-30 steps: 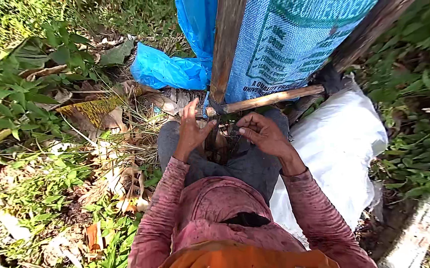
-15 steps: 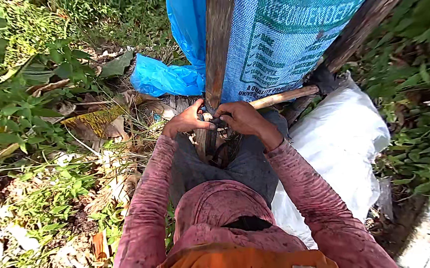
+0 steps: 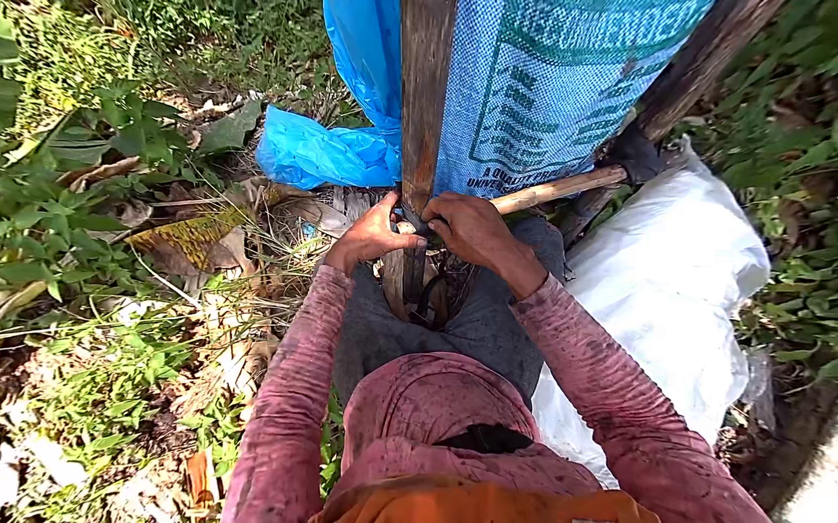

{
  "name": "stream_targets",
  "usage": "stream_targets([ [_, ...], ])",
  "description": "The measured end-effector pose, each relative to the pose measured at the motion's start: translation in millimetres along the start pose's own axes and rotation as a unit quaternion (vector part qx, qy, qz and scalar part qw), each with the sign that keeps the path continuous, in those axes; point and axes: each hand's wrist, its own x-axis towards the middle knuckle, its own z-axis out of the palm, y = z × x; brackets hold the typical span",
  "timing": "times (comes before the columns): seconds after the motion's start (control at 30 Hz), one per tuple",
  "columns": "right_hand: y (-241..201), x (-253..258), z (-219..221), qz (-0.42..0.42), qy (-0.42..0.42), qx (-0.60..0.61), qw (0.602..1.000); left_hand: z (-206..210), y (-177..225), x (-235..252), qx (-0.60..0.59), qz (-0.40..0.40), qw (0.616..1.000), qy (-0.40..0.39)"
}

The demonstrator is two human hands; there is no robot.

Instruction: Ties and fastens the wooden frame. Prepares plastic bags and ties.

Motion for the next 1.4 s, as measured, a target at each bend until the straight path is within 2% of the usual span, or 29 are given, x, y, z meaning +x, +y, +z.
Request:
stream_targets([
  [0.07,2.2,-0.2,0.1,-0.001,0.008,0.016,1.0,2.7,-0.8,4.2,0.036,0.021,0.999,0.033],
  [0.17,5.3,-18.1,-9.2,0.021,-0.013,0.044,0.999,3.3,1.7,5.7,0.067,0.026,0.997,0.04],
  [0.23,5.6,-47.1,-19.1,0.026,0.021,0.035,0.999,2.9,0.7,7.9,0.066,0.031,0.997,0.041],
  [0.3,17.3,-53.2,-35.9,0.047,0.036,0.008,0.998,0.9,-2.2,11.5,0.072,0.038,0.996,0.039],
  [0.4,46.9,-3.6,-55.4,0.107,0.036,-0.05,0.992,-4.7,-2.1,16.6,0.094,0.033,0.995,0.01],
  [0.5,42.7,52.6,-39.2,0.125,-0.012,-0.137,0.983,-9.5,2.0,20.7,0.117,0.015,0.993,-0.02],
  [0.63,21.6,87.4,-15.1,0.094,-0.058,-0.158,0.981,-12.8,0.9,14.5,0.085,0.031,0.996,-0.02],
  [0.73,26.1,94.6,-17.6,0.076,-0.111,-0.168,0.977,-10.7,-8.9,4.2,0.049,0.08,0.996,0.003],
  [0.8,33.3,101.0,-18.9,0.026,-0.135,-0.196,0.971,-10.6,-17.6,9.8,0.037,0.081,0.996,-0.01],
  [0.93,52.4,113.8,-11.9,-0.05,-0.12,-0.219,0.967,-13.1,-22.6,28.5,0.061,0.094,0.993,-0.045],
  [1.07,55.8,124.6,3.3,-0.093,-0.067,-0.216,0.97,-29.8,-12.1,29.2,0.194,0.132,0.972,-0.034],
  [1.13,54.7,127.0,7.2,-0.077,-0.034,-0.203,0.976,-29.7,-7.0,42.4,0.248,0.153,0.956,-0.033],
  [1.27,43.2,123.1,-1.7,-0.04,-0.047,-0.174,0.983,-25.0,-1.4,44.8,0.282,0.146,0.948,-0.013],
  [1.4,24.4,110.0,-22.2,0.062,-0.063,-0.146,0.985,-23.9,18.7,41.0,0.283,0.124,0.951,-0.029],
])
